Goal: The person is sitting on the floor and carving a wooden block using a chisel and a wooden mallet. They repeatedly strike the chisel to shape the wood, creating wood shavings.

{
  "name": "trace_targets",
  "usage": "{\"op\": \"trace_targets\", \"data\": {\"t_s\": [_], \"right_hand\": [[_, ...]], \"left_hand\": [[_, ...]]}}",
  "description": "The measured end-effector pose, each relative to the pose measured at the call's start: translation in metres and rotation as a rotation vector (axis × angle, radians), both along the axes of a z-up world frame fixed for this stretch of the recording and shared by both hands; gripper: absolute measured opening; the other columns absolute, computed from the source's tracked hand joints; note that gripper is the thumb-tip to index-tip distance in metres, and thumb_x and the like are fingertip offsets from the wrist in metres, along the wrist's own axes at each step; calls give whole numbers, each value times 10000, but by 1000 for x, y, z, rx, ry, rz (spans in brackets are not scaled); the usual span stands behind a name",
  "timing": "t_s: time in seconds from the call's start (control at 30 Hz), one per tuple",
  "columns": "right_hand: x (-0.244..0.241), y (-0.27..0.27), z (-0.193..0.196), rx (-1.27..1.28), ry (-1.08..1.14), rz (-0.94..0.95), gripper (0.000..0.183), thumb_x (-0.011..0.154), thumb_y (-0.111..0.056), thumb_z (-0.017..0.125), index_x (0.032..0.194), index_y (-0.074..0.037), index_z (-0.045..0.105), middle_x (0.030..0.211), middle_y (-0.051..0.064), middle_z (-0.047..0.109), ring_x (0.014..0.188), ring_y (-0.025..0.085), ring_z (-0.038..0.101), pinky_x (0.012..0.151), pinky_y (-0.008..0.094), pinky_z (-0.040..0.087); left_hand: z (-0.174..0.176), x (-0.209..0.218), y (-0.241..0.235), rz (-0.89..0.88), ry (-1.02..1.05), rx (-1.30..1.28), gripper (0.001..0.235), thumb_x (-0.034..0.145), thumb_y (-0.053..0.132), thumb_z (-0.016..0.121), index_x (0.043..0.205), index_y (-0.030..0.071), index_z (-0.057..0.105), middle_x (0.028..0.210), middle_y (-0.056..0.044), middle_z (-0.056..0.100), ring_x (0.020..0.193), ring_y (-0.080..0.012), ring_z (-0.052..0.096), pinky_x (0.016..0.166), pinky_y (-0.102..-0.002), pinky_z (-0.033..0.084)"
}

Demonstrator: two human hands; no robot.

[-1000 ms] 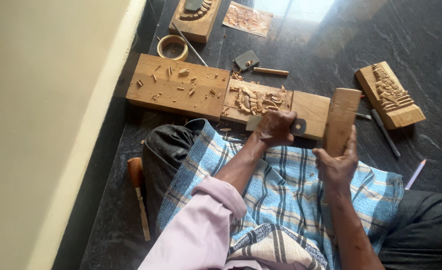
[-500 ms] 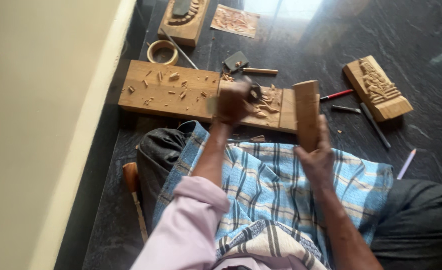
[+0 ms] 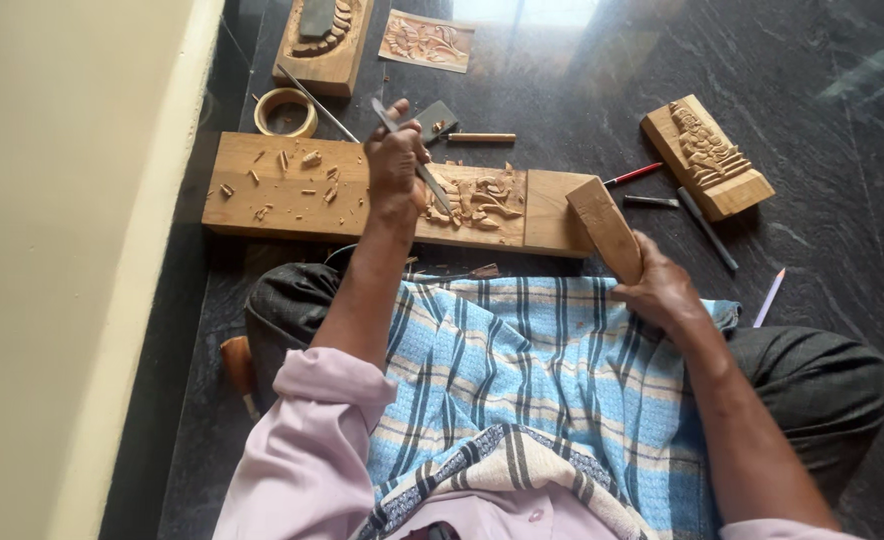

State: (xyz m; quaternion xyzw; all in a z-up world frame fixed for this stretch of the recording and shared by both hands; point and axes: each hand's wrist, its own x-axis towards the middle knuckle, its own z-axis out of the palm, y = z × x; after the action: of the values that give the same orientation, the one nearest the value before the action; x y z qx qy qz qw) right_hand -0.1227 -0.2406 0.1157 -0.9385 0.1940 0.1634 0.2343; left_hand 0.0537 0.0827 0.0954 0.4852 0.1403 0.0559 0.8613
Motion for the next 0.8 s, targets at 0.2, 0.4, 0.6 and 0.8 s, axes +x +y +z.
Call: {"op": "trace_targets", "data": {"t_s": [0.2,0.4,0.6,0.8], "right_hand": [[1,8,-10,1,98,-99,1041,740,-194,848,1603,-347,286,1275,144,698,1068,311,732,1017,447,584],[7,1,-20,-26,49,-29,1032,739,-207,846,1595,-316,280,1313,173,663,1161,351,678,1063,466,539],[7,0,-19,-52,65,11,1019,746,-242,850,1590,-275,282,1333,207,640,1217,373,638,1113,451,497],[5,-3,-25,-68,48,1,1028,748,-271,850,1591,-276,263,1358,190,624,1246,365,615,1144,438,458]], "left_hand": [[-44,5,1,-46,-66,57,346,762,-48,658,1101,-31,592,966,-47,575,893,-156,595,845,-242,572],[-56,-10,6,193,-185,542,160,823,11,789,968,46,728,902,-55,754,759,-132,746,694,-250,656],[-59,-37,3,53,-207,852,115,988,51,609,1044,35,709,893,-85,742,662,-144,703,532,-257,628],[-81,-54,4,-1,180,105,166,995,136,634,1014,-29,639,867,-146,694,617,-168,673,505,-298,597]]}}
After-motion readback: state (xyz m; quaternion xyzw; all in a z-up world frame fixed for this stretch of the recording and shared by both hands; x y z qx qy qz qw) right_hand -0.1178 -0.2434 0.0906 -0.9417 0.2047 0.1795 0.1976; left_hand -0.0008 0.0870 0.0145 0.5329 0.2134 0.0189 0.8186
